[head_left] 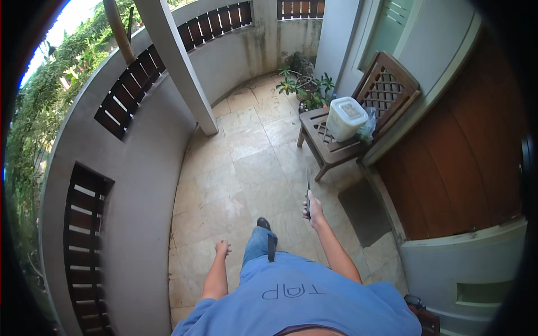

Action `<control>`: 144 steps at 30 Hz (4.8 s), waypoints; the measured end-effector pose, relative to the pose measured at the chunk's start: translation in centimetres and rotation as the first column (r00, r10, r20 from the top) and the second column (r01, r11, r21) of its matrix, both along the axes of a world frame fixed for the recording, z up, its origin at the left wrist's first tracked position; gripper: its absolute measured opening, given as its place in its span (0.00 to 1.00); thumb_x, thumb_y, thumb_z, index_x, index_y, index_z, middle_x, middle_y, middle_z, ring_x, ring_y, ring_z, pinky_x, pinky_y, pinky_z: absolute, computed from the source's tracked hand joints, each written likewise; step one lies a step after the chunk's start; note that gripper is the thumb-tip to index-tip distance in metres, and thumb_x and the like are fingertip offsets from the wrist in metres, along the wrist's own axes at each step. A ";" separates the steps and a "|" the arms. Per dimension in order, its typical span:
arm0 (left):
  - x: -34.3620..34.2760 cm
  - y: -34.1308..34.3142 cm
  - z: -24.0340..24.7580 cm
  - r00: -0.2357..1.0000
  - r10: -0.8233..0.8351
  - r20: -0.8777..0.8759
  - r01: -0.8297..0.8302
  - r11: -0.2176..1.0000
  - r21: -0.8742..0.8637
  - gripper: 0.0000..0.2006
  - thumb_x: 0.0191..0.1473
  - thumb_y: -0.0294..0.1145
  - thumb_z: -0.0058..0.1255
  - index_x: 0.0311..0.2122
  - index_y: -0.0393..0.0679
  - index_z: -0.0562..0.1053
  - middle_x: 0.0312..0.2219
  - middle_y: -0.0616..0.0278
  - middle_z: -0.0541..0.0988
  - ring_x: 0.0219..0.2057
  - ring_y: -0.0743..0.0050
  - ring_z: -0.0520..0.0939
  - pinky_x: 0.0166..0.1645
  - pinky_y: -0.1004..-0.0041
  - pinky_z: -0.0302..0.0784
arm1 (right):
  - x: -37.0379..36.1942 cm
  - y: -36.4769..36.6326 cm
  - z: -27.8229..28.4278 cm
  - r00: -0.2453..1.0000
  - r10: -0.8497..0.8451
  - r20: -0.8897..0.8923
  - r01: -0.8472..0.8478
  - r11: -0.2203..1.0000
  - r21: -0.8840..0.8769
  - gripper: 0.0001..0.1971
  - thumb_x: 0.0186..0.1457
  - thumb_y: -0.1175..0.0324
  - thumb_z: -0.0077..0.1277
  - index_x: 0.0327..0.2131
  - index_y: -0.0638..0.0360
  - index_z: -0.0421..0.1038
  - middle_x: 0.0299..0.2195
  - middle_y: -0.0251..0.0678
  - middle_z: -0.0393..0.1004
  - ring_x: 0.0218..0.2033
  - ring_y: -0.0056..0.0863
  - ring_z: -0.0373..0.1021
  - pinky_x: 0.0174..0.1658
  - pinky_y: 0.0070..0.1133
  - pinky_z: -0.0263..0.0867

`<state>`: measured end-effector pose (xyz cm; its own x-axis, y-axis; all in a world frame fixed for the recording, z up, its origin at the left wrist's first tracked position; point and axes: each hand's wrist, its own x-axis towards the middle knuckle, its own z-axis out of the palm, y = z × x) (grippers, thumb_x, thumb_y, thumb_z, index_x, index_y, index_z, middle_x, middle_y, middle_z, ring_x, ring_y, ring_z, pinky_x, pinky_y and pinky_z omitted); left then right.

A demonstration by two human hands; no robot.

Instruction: Scraping old paint or residue from an outdoor concrete wall using a metal scraper.

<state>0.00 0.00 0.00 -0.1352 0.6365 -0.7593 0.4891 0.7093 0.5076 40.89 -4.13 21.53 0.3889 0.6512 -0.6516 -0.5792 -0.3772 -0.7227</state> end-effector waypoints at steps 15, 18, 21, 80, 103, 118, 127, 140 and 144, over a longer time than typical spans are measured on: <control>15.1 39.6 -0.8 0.946 -0.255 -0.198 0.238 0.965 -0.106 0.17 0.49 0.36 0.42 0.42 0.39 0.70 0.27 0.55 0.79 0.22 0.62 0.81 0.25 0.65 0.75 | 13.9 39.4 -0.7 0.984 -0.102 0.145 0.108 0.994 -0.030 0.17 0.55 0.49 0.44 0.35 0.53 0.61 0.20 0.25 0.57 0.11 0.14 0.53 0.10 0.15 0.50; 22.7 54.9 0.1 0.926 -0.339 -0.168 0.374 0.887 0.272 0.20 0.54 0.42 0.43 0.48 0.42 0.67 0.30 0.56 0.80 0.22 0.68 0.80 0.23 0.70 0.74 | 17.2 45.3 -1.5 0.979 -0.149 0.136 0.153 0.988 -0.021 0.17 0.56 0.50 0.43 0.36 0.54 0.62 0.20 0.24 0.57 0.10 0.13 0.52 0.10 0.15 0.48; 34.1 67.8 6.2 0.932 -0.363 -0.007 0.326 0.829 0.454 0.17 0.53 0.41 0.45 0.45 0.44 0.69 0.30 0.50 0.79 0.34 0.58 0.80 0.40 0.67 0.73 | 20.2 50.6 -3.4 0.972 -0.185 0.142 0.193 0.980 -0.045 0.17 0.56 0.50 0.43 0.35 0.54 0.63 0.20 0.25 0.57 0.09 0.12 0.51 0.09 0.15 0.46; 70.2 151.9 54.0 0.709 0.563 -0.424 0.698 -0.474 0.537 0.23 0.53 0.55 0.42 0.51 0.58 0.66 0.35 0.68 0.78 0.43 0.66 0.75 0.59 0.43 0.43 | 43.9 149.7 22.8 0.497 -0.687 0.530 0.276 0.704 0.655 0.24 0.54 0.67 0.41 0.53 0.72 0.56 0.47 0.57 0.66 0.50 0.40 0.65 0.53 0.27 0.58; 69.6 152.0 53.8 0.744 0.557 -0.368 0.654 -0.499 0.568 0.22 0.52 0.52 0.44 0.51 0.58 0.66 0.36 0.75 0.77 0.41 0.70 0.75 0.58 0.42 0.46 | 52.5 152.0 19.7 0.577 -0.706 0.411 0.438 0.692 0.574 0.24 0.54 0.67 0.41 0.53 0.69 0.58 0.47 0.57 0.65 0.50 0.44 0.64 0.54 0.28 0.58; 69.6 152.1 53.6 0.731 0.574 -0.368 0.671 -0.510 0.539 0.22 0.52 0.52 0.45 0.51 0.59 0.65 0.37 0.78 0.76 0.41 0.71 0.75 0.57 0.41 0.46 | 51.4 150.6 17.9 0.570 -0.665 0.483 0.393 0.737 0.550 0.24 0.53 0.69 0.41 0.53 0.71 0.57 0.47 0.57 0.65 0.51 0.43 0.64 0.54 0.28 0.57; 69.1 152.8 53.8 0.703 0.618 -0.353 0.694 -0.485 0.532 0.21 0.52 0.53 0.45 0.50 0.60 0.66 0.36 0.80 0.77 0.41 0.72 0.75 0.56 0.40 0.49 | 53.9 152.0 17.4 0.501 -0.700 0.510 0.442 0.713 0.545 0.23 0.53 0.68 0.43 0.52 0.69 0.59 0.29 0.44 0.72 0.25 0.24 0.69 0.34 0.21 0.65; 69.9 152.2 53.7 0.663 0.643 -0.383 0.728 -0.436 0.528 0.19 0.49 0.52 0.48 0.45 0.60 0.70 0.30 0.82 0.77 0.38 0.76 0.75 0.57 0.54 0.48 | 61.7 136.4 16.0 0.269 -0.034 0.962 0.065 0.998 0.017 0.21 0.48 0.63 0.52 0.46 0.62 0.65 0.38 0.49 0.73 0.41 0.42 0.71 0.45 0.28 0.65; 69.1 152.5 54.0 0.702 0.621 -0.349 0.695 -0.491 0.525 0.15 0.49 0.47 0.49 0.42 0.59 0.71 0.29 0.84 0.77 0.36 0.77 0.76 0.57 0.56 0.49 | 67.0 134.4 20.0 0.069 0.009 0.998 -0.069 0.998 -0.004 0.19 0.42 0.64 0.59 0.42 0.54 0.72 0.33 0.44 0.76 0.37 0.36 0.73 0.42 0.26 0.67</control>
<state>69.08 152.53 54.04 0.2308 0.0674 0.9707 0.9147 -0.3552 -0.1928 107.87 130.31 41.54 0.6307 0.6974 0.3404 0.7053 -0.3321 -0.6263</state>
